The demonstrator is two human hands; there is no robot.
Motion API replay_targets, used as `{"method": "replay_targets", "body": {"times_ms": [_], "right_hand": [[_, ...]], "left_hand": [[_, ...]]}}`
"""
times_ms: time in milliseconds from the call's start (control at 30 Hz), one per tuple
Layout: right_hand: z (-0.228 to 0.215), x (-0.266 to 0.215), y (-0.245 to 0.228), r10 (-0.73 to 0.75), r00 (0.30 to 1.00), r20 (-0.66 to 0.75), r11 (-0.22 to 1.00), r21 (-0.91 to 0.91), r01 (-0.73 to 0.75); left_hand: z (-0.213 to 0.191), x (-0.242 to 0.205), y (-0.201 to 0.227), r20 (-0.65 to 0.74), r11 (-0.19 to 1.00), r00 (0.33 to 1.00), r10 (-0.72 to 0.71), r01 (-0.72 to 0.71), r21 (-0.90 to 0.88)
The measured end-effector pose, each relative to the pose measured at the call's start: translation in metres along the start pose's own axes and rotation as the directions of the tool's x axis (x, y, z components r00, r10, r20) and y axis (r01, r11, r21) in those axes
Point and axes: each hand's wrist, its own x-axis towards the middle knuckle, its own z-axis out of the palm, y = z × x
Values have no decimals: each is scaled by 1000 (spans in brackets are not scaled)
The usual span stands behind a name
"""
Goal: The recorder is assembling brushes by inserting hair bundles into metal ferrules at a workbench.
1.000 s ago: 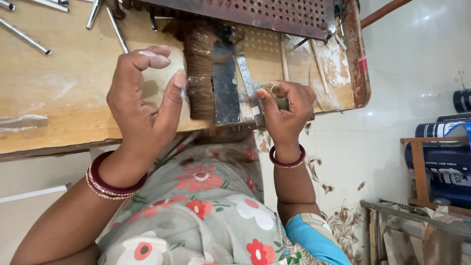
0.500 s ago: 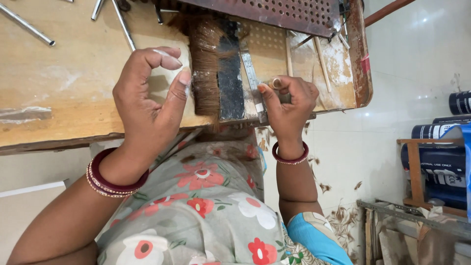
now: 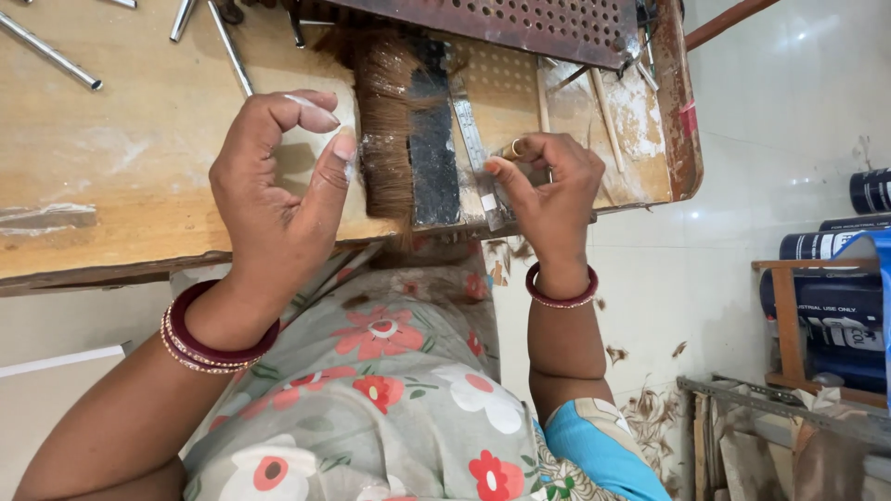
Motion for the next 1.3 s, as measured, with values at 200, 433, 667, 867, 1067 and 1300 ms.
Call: {"method": "replay_targets", "body": {"times_ms": [200,433,667,867,1067,1300], "right_hand": [[-18,15,-6,-35,999,23,999,32,34],[-10,14,-2,12,1000,12,1000,6,-12],[22,-33,7,289,907,-305,702,712,15],[27,-52,-39,262,910,-322,530,836,143],[28,-59,-41,212,926,-313,579,803,139],[17,-60,-37,78,983,-167,634,769,80]], "left_hand": [[0,0,2,6,1000,1000,-2,2,11],[3,2,8,-12,996,999,42,-41,79],[37,5,55,70,992,993,96,-101,76],[64,-9,57,276,980,959,-66,114,-163],[75,-20,51,324,963,940,-106,179,-203],[71,-17,54,286,986,958,-3,50,-158]]}}
